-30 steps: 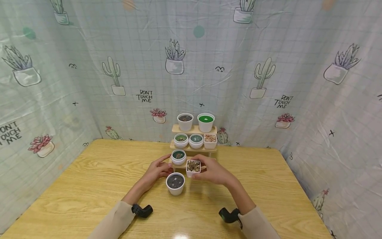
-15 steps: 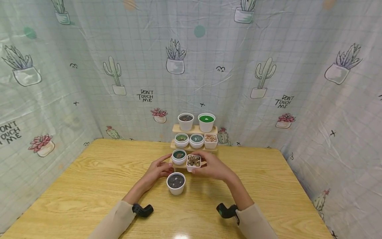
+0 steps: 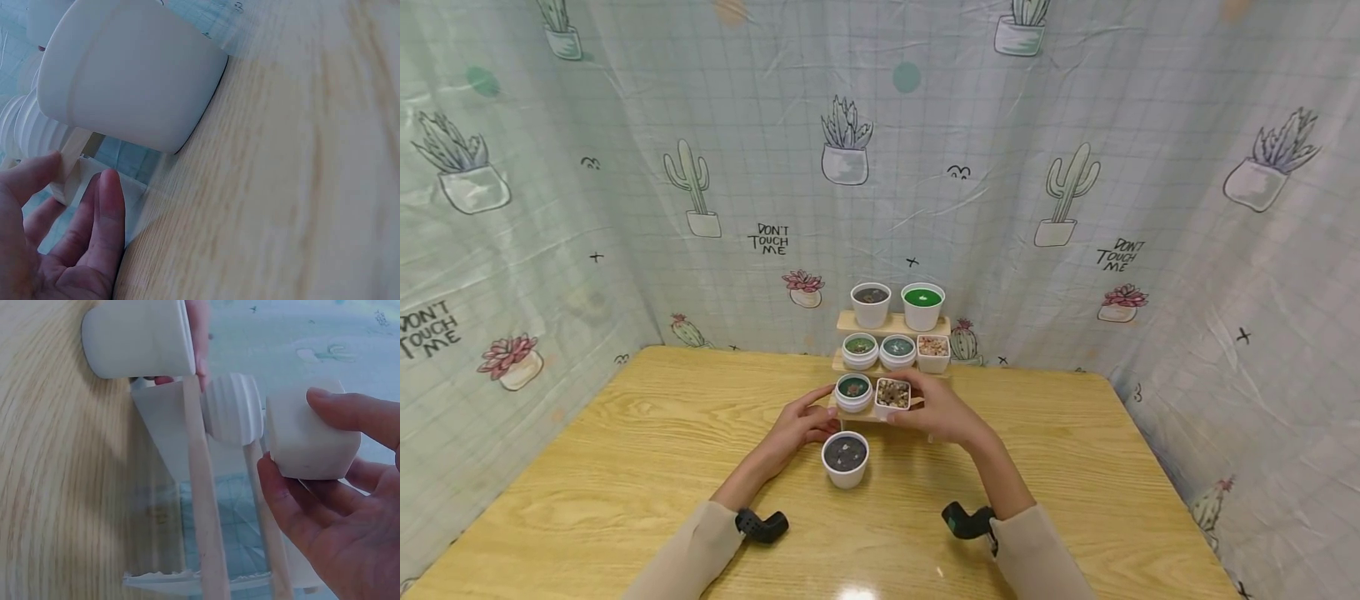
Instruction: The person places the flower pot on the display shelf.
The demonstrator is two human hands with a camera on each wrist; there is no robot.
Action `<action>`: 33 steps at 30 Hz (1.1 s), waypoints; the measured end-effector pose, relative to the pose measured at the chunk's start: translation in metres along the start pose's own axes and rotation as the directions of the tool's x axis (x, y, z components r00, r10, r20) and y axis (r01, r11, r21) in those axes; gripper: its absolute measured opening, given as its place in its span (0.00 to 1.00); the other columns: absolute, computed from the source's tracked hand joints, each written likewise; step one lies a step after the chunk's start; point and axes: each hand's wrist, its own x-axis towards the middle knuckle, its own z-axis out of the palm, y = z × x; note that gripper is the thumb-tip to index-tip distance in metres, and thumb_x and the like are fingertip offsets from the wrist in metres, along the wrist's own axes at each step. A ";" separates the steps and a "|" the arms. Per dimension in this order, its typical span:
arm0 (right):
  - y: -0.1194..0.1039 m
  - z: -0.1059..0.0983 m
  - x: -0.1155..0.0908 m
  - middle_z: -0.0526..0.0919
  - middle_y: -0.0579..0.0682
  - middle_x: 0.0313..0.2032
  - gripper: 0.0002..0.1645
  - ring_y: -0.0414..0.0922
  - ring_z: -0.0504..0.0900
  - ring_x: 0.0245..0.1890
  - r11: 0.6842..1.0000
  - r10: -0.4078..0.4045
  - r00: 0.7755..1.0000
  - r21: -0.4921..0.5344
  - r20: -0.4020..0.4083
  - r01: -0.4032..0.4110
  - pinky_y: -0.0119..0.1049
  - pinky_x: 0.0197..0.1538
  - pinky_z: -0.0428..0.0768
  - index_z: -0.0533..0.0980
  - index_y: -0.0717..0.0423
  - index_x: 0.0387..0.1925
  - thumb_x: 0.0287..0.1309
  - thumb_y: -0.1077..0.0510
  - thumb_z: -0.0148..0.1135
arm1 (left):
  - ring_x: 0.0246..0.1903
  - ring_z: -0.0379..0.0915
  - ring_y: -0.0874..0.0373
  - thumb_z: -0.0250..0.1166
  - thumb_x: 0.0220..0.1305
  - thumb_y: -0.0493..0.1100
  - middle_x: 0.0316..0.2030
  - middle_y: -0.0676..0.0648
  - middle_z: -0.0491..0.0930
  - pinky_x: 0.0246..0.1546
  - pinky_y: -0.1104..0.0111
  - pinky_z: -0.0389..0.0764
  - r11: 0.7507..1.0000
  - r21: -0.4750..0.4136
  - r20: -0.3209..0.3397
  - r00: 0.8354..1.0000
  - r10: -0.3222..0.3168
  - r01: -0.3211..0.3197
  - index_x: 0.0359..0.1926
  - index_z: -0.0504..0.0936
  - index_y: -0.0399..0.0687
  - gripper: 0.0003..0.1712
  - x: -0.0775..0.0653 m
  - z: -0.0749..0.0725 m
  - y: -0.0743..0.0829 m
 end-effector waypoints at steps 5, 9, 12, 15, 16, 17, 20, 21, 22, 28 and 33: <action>0.003 0.002 0.003 0.75 0.61 0.64 0.35 0.57 0.77 0.62 1.000 0.008 1.000 -0.002 -0.027 -0.008 0.48 0.64 0.80 0.71 0.59 0.68 0.61 0.60 0.71 | 0.39 0.84 0.59 0.63 0.74 0.45 0.45 0.36 0.86 0.42 0.68 0.88 1.000 0.000 -0.001 1.000 0.001 -0.001 0.78 0.62 0.47 0.36 -0.001 0.000 0.001; 0.006 0.003 0.005 0.75 0.61 0.63 0.35 0.56 0.77 0.60 1.000 0.021 0.999 0.005 -0.041 -0.021 0.49 0.63 0.81 0.71 0.58 0.68 0.61 0.60 0.72 | 0.40 0.84 0.58 0.63 0.75 0.45 0.47 0.33 0.85 0.43 0.68 0.88 1.000 0.006 0.000 1.000 0.003 -0.003 0.79 0.62 0.47 0.36 -0.001 0.000 0.001; 0.009 0.004 0.005 0.75 0.62 0.63 0.35 0.57 0.77 0.60 1.000 0.020 0.999 0.007 -0.044 -0.020 0.53 0.63 0.81 0.71 0.60 0.68 0.61 0.60 0.72 | 0.40 0.84 0.58 0.63 0.75 0.46 0.47 0.33 0.85 0.44 0.67 0.88 1.000 0.009 0.006 1.000 0.008 -0.009 0.79 0.62 0.46 0.37 -0.001 -0.001 0.002; 0.012 0.004 0.006 0.75 0.63 0.64 0.35 0.58 0.77 0.62 1.000 0.027 0.998 0.001 -0.052 -0.026 0.55 0.65 0.80 0.71 0.61 0.68 0.61 0.61 0.72 | 0.40 0.84 0.58 0.63 0.75 0.46 0.45 0.37 0.86 0.44 0.67 0.88 1.000 0.005 0.008 1.000 0.011 -0.011 0.78 0.62 0.48 0.36 -0.001 -0.001 0.001; 0.013 0.005 0.006 0.75 0.63 0.64 0.35 0.58 0.77 0.62 1.000 0.028 0.998 -0.001 -0.055 -0.029 0.55 0.65 0.80 0.71 0.61 0.68 0.61 0.61 0.72 | 0.40 0.84 0.58 0.63 0.75 0.46 0.44 0.39 0.86 0.44 0.67 0.88 1.000 0.001 0.007 1.000 0.010 -0.010 0.78 0.63 0.48 0.36 -0.001 -0.001 0.001; 0.013 0.005 0.006 0.75 0.63 0.64 0.35 0.58 0.77 0.62 1.000 0.028 0.998 -0.002 -0.058 -0.028 0.55 0.64 0.81 0.71 0.61 0.68 0.61 0.62 0.72 | 0.40 0.84 0.58 0.63 0.74 0.45 0.44 0.40 0.86 0.44 0.66 0.88 1.000 0.000 0.006 1.000 0.009 -0.009 0.78 0.63 0.49 0.36 -0.001 0.000 0.001; 0.017 0.006 0.006 0.75 0.63 0.65 0.35 0.59 0.78 0.62 1.000 0.027 0.997 -0.005 -0.066 -0.028 0.55 0.64 0.81 0.71 0.61 0.68 0.61 0.63 0.72 | 0.40 0.84 0.57 0.64 0.74 0.45 0.43 0.42 0.86 0.43 0.66 0.88 1.000 -0.004 -0.001 1.000 0.003 -0.003 0.78 0.64 0.50 0.35 -0.001 0.000 0.001; 0.018 0.007 0.007 0.75 0.63 0.65 0.35 0.59 0.78 0.62 1.000 0.024 0.997 -0.007 -0.069 -0.024 0.55 0.64 0.82 0.71 0.61 0.68 0.61 0.63 0.72 | 0.40 0.84 0.57 0.64 0.74 0.45 0.43 0.42 0.86 0.43 0.66 0.88 1.000 -0.004 -0.002 1.000 0.000 0.000 0.78 0.64 0.50 0.35 -0.001 0.001 0.001; 0.018 0.007 0.007 0.75 0.63 0.65 0.35 0.59 0.78 0.62 1.000 0.021 0.997 -0.008 -0.070 -0.022 0.54 0.63 0.82 0.71 0.61 0.68 0.61 0.63 0.72 | 0.40 0.84 0.57 0.63 0.75 0.45 0.43 0.41 0.86 0.44 0.66 0.88 1.000 -0.001 -0.001 1.000 0.001 -0.001 0.78 0.64 0.50 0.35 -0.001 0.001 0.001; 0.018 0.009 0.007 0.77 0.62 0.63 0.35 0.56 0.80 0.59 0.999 0.036 0.995 -0.016 -0.097 -0.038 0.51 0.62 0.83 0.72 0.60 0.67 0.60 0.63 0.72 | 0.41 0.84 0.57 0.63 0.75 0.45 0.45 0.37 0.86 0.44 0.67 0.88 1.000 0.010 0.004 1.000 0.003 -0.003 0.78 0.62 0.47 0.36 0.000 0.001 0.001; 0.017 0.011 0.009 0.78 0.62 0.61 0.35 0.53 0.81 0.57 0.998 0.057 0.990 -0.024 -0.128 -0.061 0.45 0.61 0.83 0.72 0.63 0.66 0.59 0.63 0.73 | 0.41 0.84 0.57 0.62 0.75 0.44 0.44 0.38 0.86 0.44 0.67 0.88 1.000 0.009 -0.001 1.000 0.008 -0.008 0.78 0.62 0.46 0.36 0.001 0.001 0.001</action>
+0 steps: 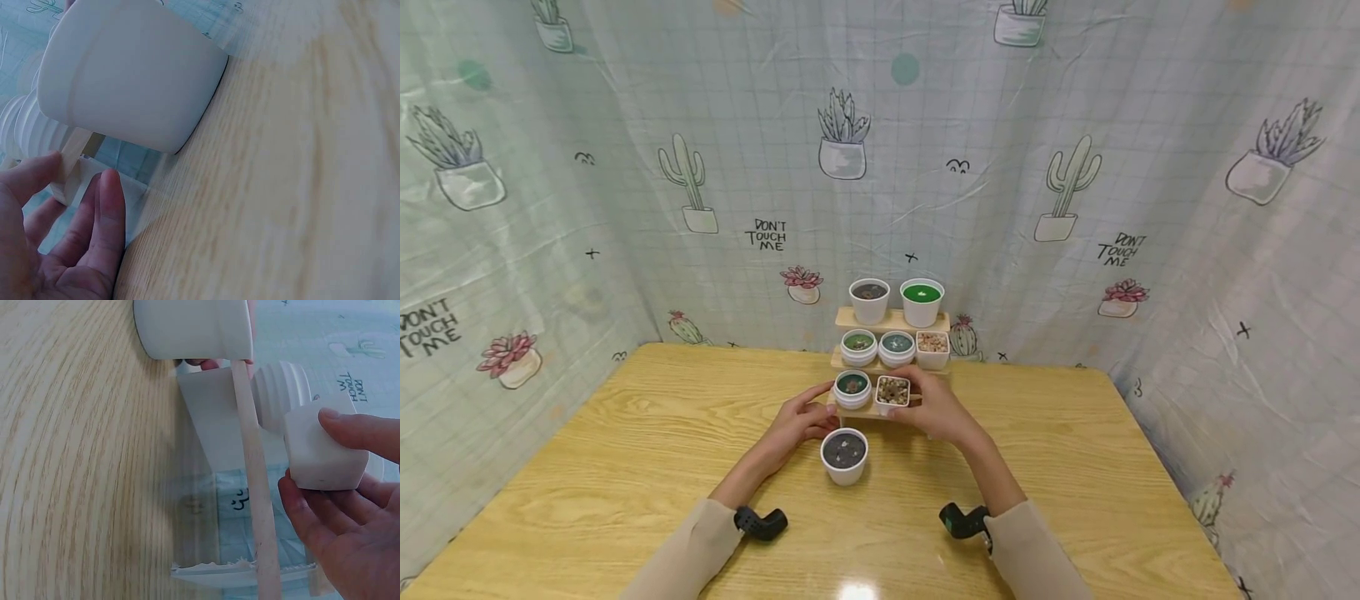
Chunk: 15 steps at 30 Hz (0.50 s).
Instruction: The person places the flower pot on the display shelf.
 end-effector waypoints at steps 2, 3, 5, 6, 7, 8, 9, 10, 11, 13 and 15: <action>0.000 0.001 0.001 0.78 0.63 0.62 0.35 0.55 0.81 0.58 1.000 0.011 1.000 0.007 -0.007 -0.011 0.46 0.61 0.83 0.70 0.64 0.66 0.59 0.64 0.73 | 0.40 0.84 0.57 0.62 0.75 0.44 0.44 0.38 0.86 0.44 0.67 0.88 1.000 0.000 -0.001 1.000 0.001 -0.001 0.78 0.62 0.46 0.36 0.000 0.000 0.000; 0.000 0.001 0.001 0.77 0.64 0.62 0.35 0.56 0.81 0.58 1.000 0.018 1.000 0.014 -0.009 -0.018 0.47 0.61 0.83 0.69 0.64 0.66 0.59 0.64 0.73 | 0.40 0.84 0.57 0.62 0.75 0.44 0.45 0.38 0.86 0.44 0.67 0.88 1.000 -0.001 -0.002 1.000 0.002 -0.002 0.79 0.62 0.46 0.36 0.000 0.000 0.000; 0.001 0.002 0.002 0.77 0.64 0.62 0.35 0.57 0.80 0.59 0.999 0.036 0.999 0.030 -0.017 -0.035 0.48 0.62 0.82 0.68 0.64 0.65 0.59 0.65 0.73 | 0.40 0.84 0.57 0.62 0.75 0.44 0.45 0.38 0.86 0.44 0.67 0.88 1.000 0.000 0.000 1.000 0.003 -0.003 0.79 0.62 0.46 0.36 0.000 0.000 0.000; 0.001 0.002 0.002 0.76 0.65 0.62 0.35 0.58 0.80 0.60 0.999 0.038 0.999 0.036 -0.019 -0.038 0.49 0.62 0.82 0.68 0.65 0.65 0.59 0.65 0.73 | 0.40 0.84 0.58 0.62 0.75 0.44 0.45 0.38 0.86 0.44 0.67 0.88 1.000 -0.001 -0.001 1.000 0.001 -0.001 0.79 0.62 0.46 0.36 0.000 0.000 0.000; 0.001 0.003 0.002 0.76 0.66 0.62 0.35 0.59 0.80 0.60 0.999 0.039 0.999 0.039 -0.021 -0.038 0.50 0.63 0.82 0.67 0.66 0.65 0.59 0.66 0.72 | 0.41 0.84 0.58 0.62 0.75 0.44 0.45 0.38 0.86 0.44 0.67 0.88 1.000 0.000 -0.002 1.000 0.000 0.000 0.78 0.62 0.46 0.36 0.000 0.000 0.000; 0.001 0.003 0.002 0.76 0.66 0.62 0.35 0.59 0.80 0.60 0.998 0.042 0.999 0.041 -0.025 -0.041 0.50 0.63 0.81 0.67 0.66 0.64 0.59 0.66 0.72 | 0.40 0.84 0.57 0.62 0.75 0.44 0.45 0.38 0.86 0.44 0.67 0.88 1.000 -0.001 -0.002 1.000 -0.001 0.001 0.78 0.62 0.47 0.36 0.000 0.000 0.000; 0.001 0.003 0.002 0.76 0.66 0.61 0.35 0.59 0.80 0.60 0.998 0.045 0.999 0.043 -0.029 -0.044 0.50 0.64 0.81 0.67 0.66 0.64 0.59 0.66 0.72 | 0.40 0.84 0.57 0.62 0.75 0.44 0.45 0.38 0.86 0.44 0.67 0.88 1.000 0.002 -0.001 1.000 0.001 -0.001 0.78 0.62 0.46 0.36 0.000 0.000 0.000; 0.001 0.004 0.002 0.76 0.66 0.61 0.35 0.59 0.80 0.60 0.998 0.045 0.998 0.043 -0.034 -0.043 0.51 0.64 0.81 0.67 0.66 0.64 0.59 0.66 0.72 | 0.40 0.84 0.57 0.62 0.75 0.44 0.45 0.38 0.86 0.44 0.66 0.88 1.000 0.000 -0.002 1.000 -0.002 0.002 0.78 0.62 0.46 0.36 0.001 0.000 0.000; 0.002 0.004 0.002 0.77 0.66 0.61 0.34 0.59 0.80 0.60 0.998 0.043 0.998 0.043 -0.038 -0.042 0.51 0.64 0.81 0.67 0.66 0.63 0.58 0.67 0.72 | 0.40 0.84 0.57 0.62 0.75 0.44 0.45 0.38 0.86 0.44 0.66 0.88 1.000 0.002 -0.001 1.000 -0.002 0.002 0.78 0.62 0.46 0.36 0.001 0.000 0.000; 0.003 0.005 0.002 0.77 0.66 0.60 0.34 0.58 0.80 0.60 0.999 0.039 0.998 0.039 -0.042 -0.037 0.51 0.64 0.81 0.67 0.67 0.63 0.59 0.67 0.72 | 0.41 0.84 0.57 0.62 0.75 0.44 0.45 0.37 0.86 0.44 0.66 0.88 1.000 0.002 0.000 1.000 -0.006 0.006 0.78 0.63 0.47 0.35 0.001 0.000 0.000; 0.005 0.007 0.003 0.77 0.66 0.60 0.33 0.58 0.80 0.60 0.999 0.031 0.998 0.033 -0.046 -0.030 0.52 0.64 0.81 0.68 0.67 0.63 0.59 0.67 0.72 | 0.41 0.84 0.57 0.62 0.75 0.45 0.46 0.36 0.85 0.45 0.66 0.88 1.000 0.005 0.005 1.000 -0.006 0.006 0.78 0.62 0.47 0.36 0.001 0.000 0.000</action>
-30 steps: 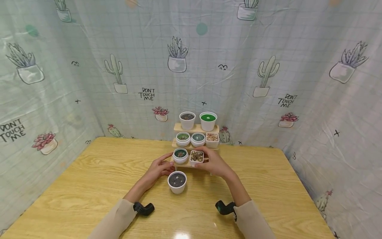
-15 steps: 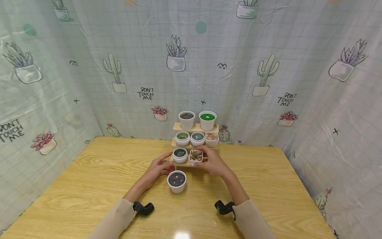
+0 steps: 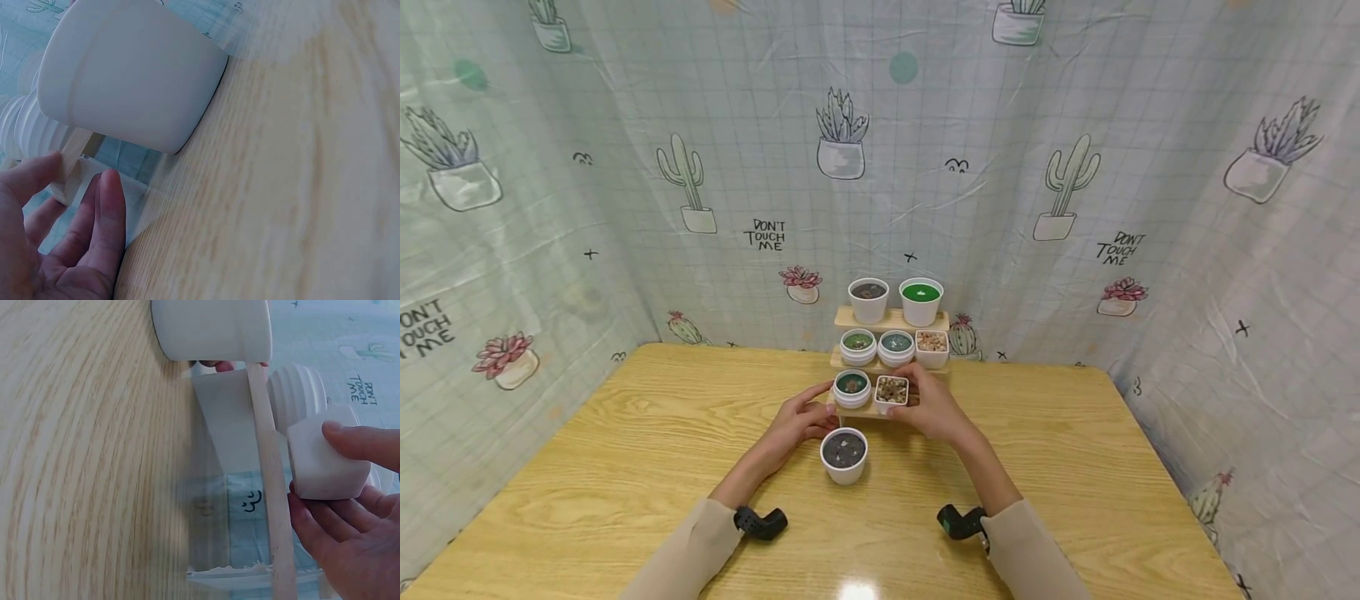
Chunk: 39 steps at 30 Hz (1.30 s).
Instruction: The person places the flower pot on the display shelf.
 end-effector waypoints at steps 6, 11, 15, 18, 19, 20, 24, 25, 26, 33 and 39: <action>0.002 0.003 0.001 0.78 0.65 0.59 0.33 0.55 0.80 0.57 1.000 0.001 1.000 -0.017 -0.013 -0.001 0.48 0.61 0.82 0.69 0.65 0.63 0.59 0.65 0.73 | 0.41 0.84 0.57 0.63 0.75 0.45 0.47 0.35 0.85 0.45 0.66 0.88 1.000 0.004 0.010 1.000 0.003 -0.003 0.79 0.62 0.46 0.37 0.000 0.000 0.001; 0.003 0.005 0.001 0.78 0.64 0.59 0.32 0.56 0.80 0.58 1.000 0.005 1.000 0.001 -0.018 -0.005 0.51 0.64 0.81 0.69 0.65 0.63 0.60 0.66 0.72 | 0.41 0.84 0.57 0.63 0.75 0.45 0.45 0.36 0.85 0.45 0.66 0.88 1.000 -0.001 0.011 1.000 0.006 -0.006 0.79 0.62 0.46 0.36 0.000 0.000 0.000; 0.006 0.006 0.002 0.78 0.65 0.59 0.32 0.58 0.80 0.59 1.000 -0.011 1.000 0.015 -0.015 0.011 0.54 0.66 0.80 0.69 0.66 0.62 0.59 0.67 0.72 | 0.41 0.84 0.57 0.63 0.75 0.44 0.45 0.37 0.86 0.44 0.66 0.88 1.000 -0.006 0.011 1.000 0.007 -0.007 0.79 0.62 0.46 0.36 0.000 0.000 0.000; 0.007 0.007 0.002 0.78 0.66 0.59 0.32 0.58 0.80 0.59 1.000 -0.016 1.000 0.017 -0.019 0.016 0.54 0.66 0.80 0.69 0.66 0.62 0.59 0.67 0.72 | 0.41 0.84 0.56 0.63 0.75 0.44 0.46 0.36 0.86 0.44 0.67 0.88 1.000 -0.007 0.012 1.000 0.005 -0.005 0.79 0.61 0.46 0.36 0.000 0.000 0.000; 0.006 0.007 0.002 0.78 0.66 0.59 0.32 0.58 0.80 0.59 1.000 -0.016 1.000 0.017 -0.020 0.017 0.54 0.65 0.80 0.69 0.66 0.63 0.59 0.67 0.72 | 0.41 0.84 0.57 0.63 0.75 0.44 0.46 0.36 0.86 0.44 0.67 0.88 1.000 -0.007 0.010 1.000 0.005 -0.005 0.79 0.61 0.46 0.36 0.000 -0.001 0.000; 0.006 0.007 0.001 0.79 0.66 0.58 0.32 0.59 0.80 0.59 1.000 -0.016 1.000 0.011 -0.023 0.017 0.54 0.65 0.80 0.69 0.66 0.63 0.59 0.67 0.72 | 0.41 0.84 0.57 0.62 0.75 0.44 0.46 0.35 0.85 0.44 0.67 0.88 1.000 -0.006 0.009 1.000 0.005 -0.005 0.79 0.62 0.46 0.36 0.000 0.000 0.000; 0.005 0.007 0.001 0.79 0.65 0.58 0.33 0.58 0.81 0.58 1.000 -0.017 0.999 -0.010 -0.036 0.016 0.54 0.64 0.81 0.70 0.66 0.63 0.59 0.66 0.73 | 0.40 0.84 0.57 0.63 0.75 0.44 0.47 0.34 0.85 0.44 0.67 0.88 1.000 0.001 0.002 1.000 0.007 -0.007 0.78 0.62 0.45 0.36 -0.001 0.001 0.000; 0.004 0.007 0.000 0.79 0.65 0.57 0.33 0.58 0.81 0.58 1.000 -0.016 0.999 -0.016 -0.039 0.016 0.54 0.64 0.81 0.70 0.66 0.63 0.59 0.66 0.73 | 0.40 0.84 0.57 0.63 0.75 0.44 0.47 0.33 0.85 0.44 0.67 0.88 1.000 0.002 -0.001 1.000 0.008 -0.008 0.78 0.62 0.45 0.36 -0.001 0.001 0.001; 0.004 0.007 0.000 0.80 0.65 0.57 0.33 0.58 0.82 0.57 1.000 -0.018 0.999 -0.020 -0.044 0.017 0.54 0.63 0.82 0.70 0.67 0.63 0.58 0.66 0.73 | 0.40 0.84 0.58 0.63 0.75 0.44 0.47 0.33 0.85 0.44 0.67 0.88 1.000 0.004 -0.002 1.000 0.009 -0.009 0.78 0.62 0.45 0.36 -0.001 0.001 0.001; 0.001 0.008 0.000 0.82 0.63 0.54 0.32 0.52 0.82 0.51 0.999 0.015 0.997 -0.043 -0.080 -0.018 0.46 0.57 0.84 0.72 0.65 0.62 0.58 0.65 0.73 | 0.40 0.84 0.57 0.62 0.75 0.44 0.47 0.32 0.85 0.44 0.66 0.88 1.000 0.008 -0.001 1.000 0.013 -0.013 0.78 0.62 0.45 0.36 -0.002 0.001 0.002; 0.003 0.011 0.000 0.81 0.62 0.55 0.33 0.51 0.82 0.49 0.997 0.024 0.994 -0.072 -0.109 -0.032 0.43 0.54 0.85 0.72 0.64 0.63 0.58 0.65 0.74 | 0.40 0.84 0.58 0.63 0.75 0.44 0.47 0.32 0.84 0.44 0.67 0.88 1.000 -0.003 0.003 1.000 0.011 -0.011 0.78 0.62 0.46 0.36 -0.002 0.001 0.001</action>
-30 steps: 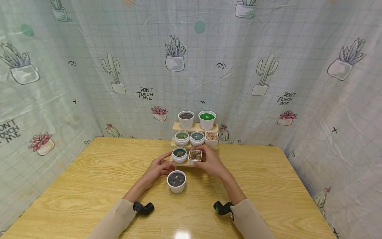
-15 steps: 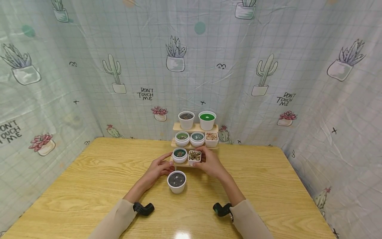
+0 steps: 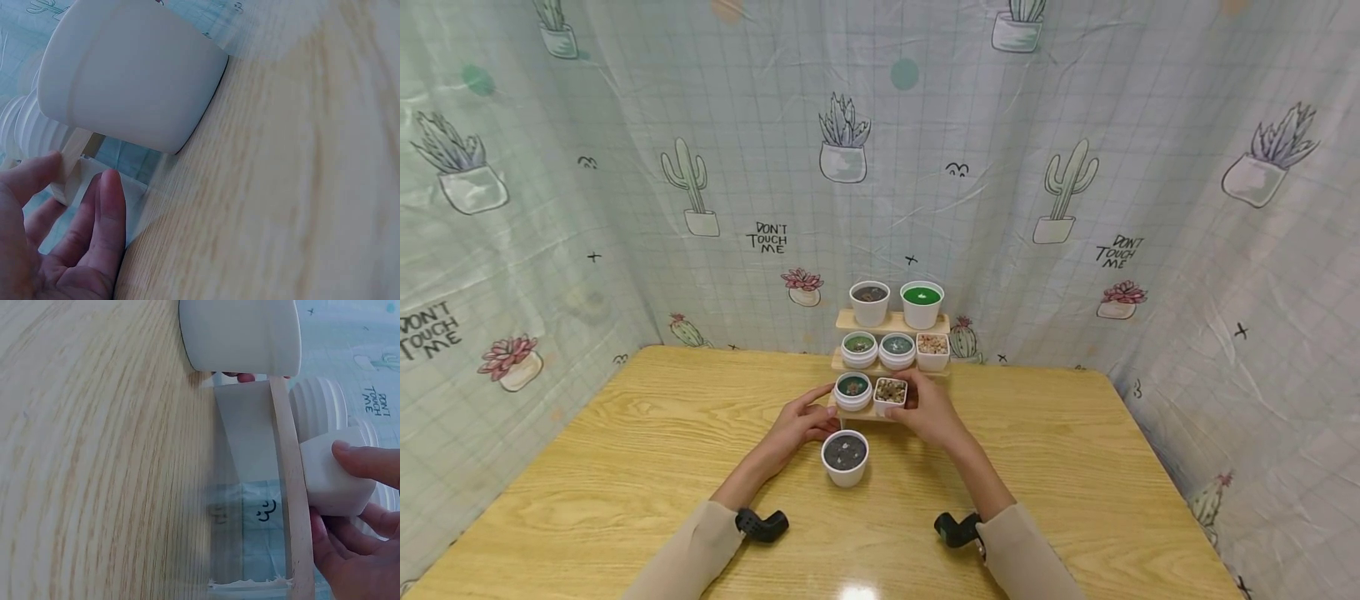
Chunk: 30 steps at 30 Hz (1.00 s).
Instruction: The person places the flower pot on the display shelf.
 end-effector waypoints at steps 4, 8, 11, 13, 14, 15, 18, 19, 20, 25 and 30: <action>0.000 0.003 0.000 0.81 0.64 0.55 0.34 0.53 0.84 0.50 1.000 0.009 1.000 -0.010 -0.018 -0.009 0.45 0.55 0.86 0.72 0.65 0.63 0.57 0.66 0.74 | 0.39 0.84 0.58 0.63 0.75 0.43 0.46 0.34 0.85 0.44 0.67 0.88 1.000 -0.009 0.000 1.000 -0.005 0.005 0.78 0.62 0.46 0.36 0.000 0.000 -0.001; -0.001 0.005 0.000 0.82 0.66 0.56 0.35 0.56 0.84 0.52 0.999 0.044 0.998 0.008 -0.036 -0.044 0.47 0.56 0.86 0.69 0.65 0.63 0.56 0.67 0.74 | 0.40 0.84 0.58 0.63 0.75 0.44 0.45 0.38 0.86 0.44 0.67 0.88 1.000 -0.006 0.003 1.000 -0.009 0.009 0.79 0.62 0.47 0.36 0.001 -0.001 -0.002; -0.003 0.005 0.000 0.82 0.68 0.57 0.36 0.58 0.85 0.53 0.997 0.070 0.996 0.034 -0.047 -0.068 0.47 0.57 0.86 0.68 0.66 0.62 0.55 0.68 0.74 | 0.40 0.84 0.58 0.63 0.75 0.44 0.44 0.39 0.86 0.44 0.67 0.88 1.000 0.000 0.003 1.000 -0.010 0.010 0.79 0.62 0.47 0.36 0.001 0.000 -0.001; -0.004 0.005 0.000 0.82 0.69 0.57 0.36 0.58 0.85 0.54 0.996 0.077 0.996 0.042 -0.053 -0.075 0.47 0.57 0.86 0.67 0.66 0.62 0.55 0.68 0.74 | 0.40 0.84 0.58 0.63 0.75 0.44 0.44 0.38 0.86 0.44 0.67 0.88 1.000 0.005 0.002 1.000 -0.009 0.009 0.79 0.62 0.47 0.36 0.001 0.000 0.000; -0.004 0.005 -0.001 0.81 0.69 0.57 0.36 0.59 0.85 0.54 0.996 0.079 0.995 0.042 -0.058 -0.077 0.47 0.57 0.86 0.67 0.67 0.62 0.54 0.68 0.75 | 0.40 0.84 0.58 0.62 0.75 0.44 0.45 0.38 0.86 0.44 0.67 0.88 1.000 0.006 0.001 1.000 -0.008 0.008 0.78 0.62 0.46 0.36 0.001 0.000 0.000; -0.005 0.005 -0.001 0.81 0.70 0.56 0.36 0.59 0.85 0.54 0.996 0.078 0.995 0.041 -0.062 -0.076 0.47 0.57 0.86 0.67 0.67 0.61 0.54 0.68 0.75 | 0.40 0.84 0.58 0.62 0.75 0.44 0.45 0.38 0.86 0.44 0.67 0.88 1.000 0.007 0.000 1.000 -0.007 0.007 0.78 0.62 0.46 0.36 0.000 0.000 0.000; -0.007 0.005 -0.001 0.81 0.69 0.55 0.35 0.59 0.84 0.54 0.996 0.078 0.994 0.044 -0.079 -0.075 0.47 0.58 0.86 0.68 0.67 0.61 0.53 0.68 0.75 | 0.40 0.84 0.58 0.62 0.75 0.44 0.45 0.37 0.86 0.44 0.67 0.88 1.000 0.008 0.001 1.000 -0.004 0.004 0.78 0.62 0.46 0.36 0.001 0.000 0.001; -0.007 0.005 -0.001 0.80 0.69 0.55 0.35 0.59 0.84 0.54 0.996 0.078 0.993 0.047 -0.085 -0.074 0.47 0.58 0.86 0.69 0.68 0.61 0.53 0.68 0.75 | 0.40 0.84 0.58 0.62 0.75 0.44 0.45 0.37 0.86 0.44 0.67 0.88 1.000 0.008 0.002 1.000 -0.002 0.002 0.78 0.62 0.46 0.36 0.001 0.000 0.000; -0.008 0.005 -0.001 0.80 0.69 0.54 0.35 0.59 0.84 0.54 0.996 0.077 0.993 0.048 -0.092 -0.073 0.47 0.58 0.86 0.69 0.68 0.61 0.53 0.68 0.75 | 0.40 0.84 0.58 0.62 0.75 0.44 0.45 0.37 0.86 0.44 0.67 0.88 1.000 0.007 0.003 1.000 -0.002 0.002 0.78 0.62 0.46 0.36 0.001 0.000 0.000; -0.007 0.008 -0.001 0.81 0.68 0.53 0.34 0.58 0.84 0.53 0.996 0.084 0.989 0.044 -0.123 -0.079 0.45 0.57 0.86 0.70 0.67 0.61 0.53 0.69 0.75 | 0.40 0.84 0.58 0.62 0.75 0.44 0.45 0.36 0.86 0.44 0.66 0.88 1.000 0.003 0.007 1.000 0.001 -0.001 0.78 0.62 0.45 0.36 0.001 -0.001 0.000; -0.006 0.010 -0.001 0.81 0.68 0.55 0.36 0.58 0.84 0.54 0.994 0.105 0.984 0.056 -0.142 -0.098 0.46 0.58 0.86 0.69 0.67 0.62 0.53 0.68 0.75 | 0.40 0.84 0.58 0.62 0.75 0.44 0.46 0.35 0.85 0.44 0.67 0.88 1.000 0.005 0.003 1.000 -0.002 0.002 0.79 0.62 0.45 0.36 0.002 -0.001 -0.001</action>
